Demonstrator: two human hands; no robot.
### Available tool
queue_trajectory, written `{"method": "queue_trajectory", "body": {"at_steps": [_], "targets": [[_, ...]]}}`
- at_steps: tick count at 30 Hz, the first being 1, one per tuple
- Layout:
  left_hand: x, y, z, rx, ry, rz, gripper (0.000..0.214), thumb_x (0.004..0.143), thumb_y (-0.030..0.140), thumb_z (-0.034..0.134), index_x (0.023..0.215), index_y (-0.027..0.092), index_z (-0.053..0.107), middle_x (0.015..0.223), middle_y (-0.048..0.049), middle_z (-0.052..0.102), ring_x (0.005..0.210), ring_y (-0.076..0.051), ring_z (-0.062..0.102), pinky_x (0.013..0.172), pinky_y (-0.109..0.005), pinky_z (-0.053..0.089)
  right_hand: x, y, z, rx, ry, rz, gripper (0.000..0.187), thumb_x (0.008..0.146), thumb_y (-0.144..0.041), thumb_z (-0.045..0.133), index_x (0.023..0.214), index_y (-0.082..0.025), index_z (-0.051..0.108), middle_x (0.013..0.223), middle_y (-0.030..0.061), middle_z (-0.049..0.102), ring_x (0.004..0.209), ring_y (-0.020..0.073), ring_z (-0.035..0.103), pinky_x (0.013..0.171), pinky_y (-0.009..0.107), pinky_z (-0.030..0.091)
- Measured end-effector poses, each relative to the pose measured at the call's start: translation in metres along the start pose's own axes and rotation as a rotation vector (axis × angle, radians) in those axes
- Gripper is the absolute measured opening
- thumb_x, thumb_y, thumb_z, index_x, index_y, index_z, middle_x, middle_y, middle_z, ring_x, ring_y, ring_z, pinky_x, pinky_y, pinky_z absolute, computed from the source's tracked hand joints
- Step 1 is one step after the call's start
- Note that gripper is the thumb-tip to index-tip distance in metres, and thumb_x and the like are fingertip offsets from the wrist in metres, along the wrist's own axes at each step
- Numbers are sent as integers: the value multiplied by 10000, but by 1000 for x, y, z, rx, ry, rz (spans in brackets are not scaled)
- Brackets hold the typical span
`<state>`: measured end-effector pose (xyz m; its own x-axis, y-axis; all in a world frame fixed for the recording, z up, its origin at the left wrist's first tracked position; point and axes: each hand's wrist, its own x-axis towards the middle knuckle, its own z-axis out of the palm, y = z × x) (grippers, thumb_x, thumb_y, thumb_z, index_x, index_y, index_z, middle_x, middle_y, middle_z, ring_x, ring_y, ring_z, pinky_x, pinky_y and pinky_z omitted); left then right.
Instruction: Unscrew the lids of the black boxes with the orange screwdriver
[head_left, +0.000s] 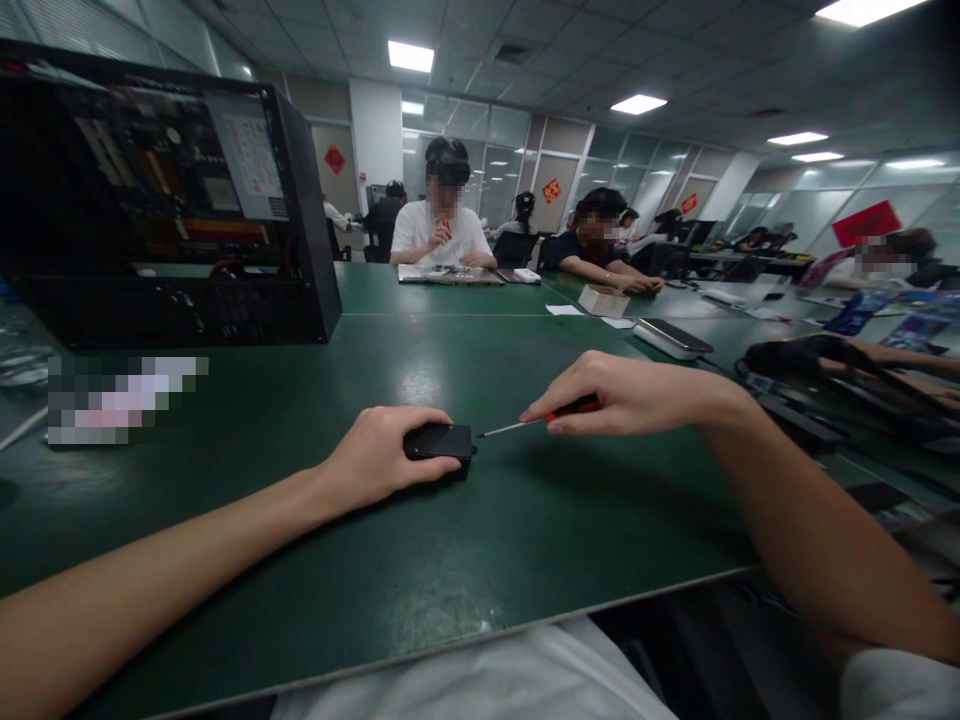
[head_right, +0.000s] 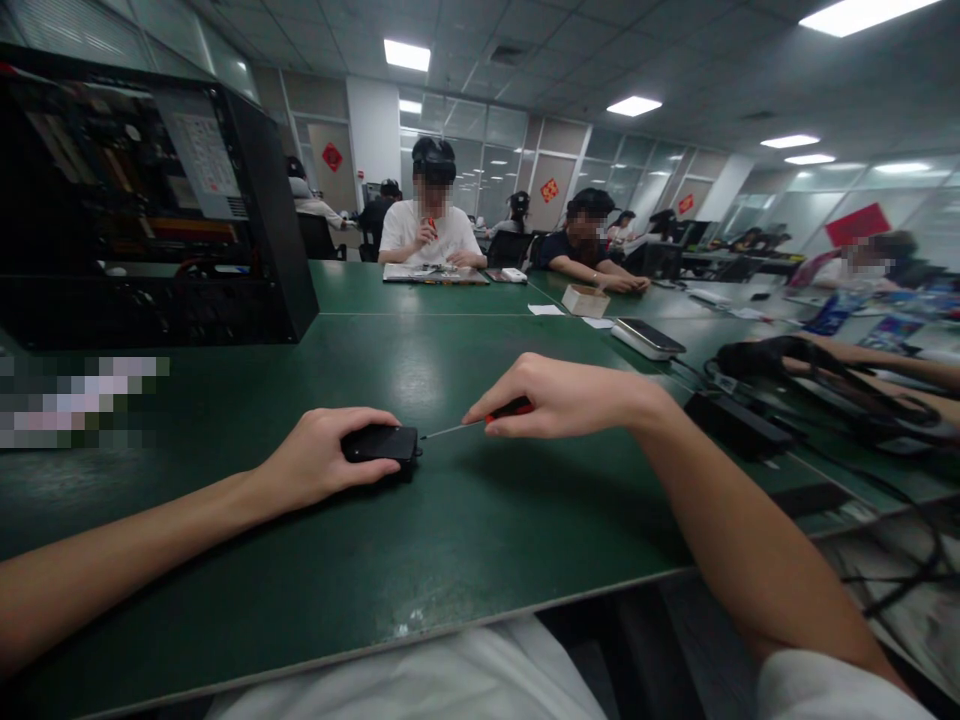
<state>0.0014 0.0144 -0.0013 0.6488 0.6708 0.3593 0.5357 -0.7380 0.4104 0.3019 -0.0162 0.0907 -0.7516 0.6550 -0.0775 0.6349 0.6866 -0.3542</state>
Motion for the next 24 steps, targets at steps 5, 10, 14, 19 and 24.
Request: {"method": "queue_trajectory", "body": {"at_steps": [5,10,14,19,24], "targets": [[0,0,0,7,-5,3,447,818,525,725,1133,208,726,1046,-43,775,892,-241,720,775,-304,513,0,5,2,35,29,-13,375,923,-394,614,1194,-174,752,981,71,782,802,168,693,724,237,489],[-1,-1,1,1,-5,17,452,825,515,726,1151,202,717,1082,-48,768,933,-243,714,827,-309,512,6,11,8,66,22,-41,395,913,-410,625,1187,-154,752,977,82,781,789,159,684,711,231,479],[-1,-2,1,2,-1,25,445,829,509,726,1154,205,716,1085,-49,769,938,-243,715,829,-307,513,7,15,8,75,10,-48,415,915,-420,618,1183,-132,751,957,89,777,806,160,681,721,228,475],[-1,-2,1,7,-1,31,445,838,528,707,1155,215,715,1087,-50,770,943,-247,717,823,-308,512,15,14,16,69,-12,-74,411,934,-433,593,1149,-124,756,936,79,764,754,137,650,687,222,454],[-1,-4,1,10,-13,50,474,843,550,691,1183,219,707,1092,-57,766,943,-249,713,823,-312,514,24,15,26,16,-19,-119,390,968,-409,547,1071,-98,757,849,57,728,695,107,594,667,211,423]]}}
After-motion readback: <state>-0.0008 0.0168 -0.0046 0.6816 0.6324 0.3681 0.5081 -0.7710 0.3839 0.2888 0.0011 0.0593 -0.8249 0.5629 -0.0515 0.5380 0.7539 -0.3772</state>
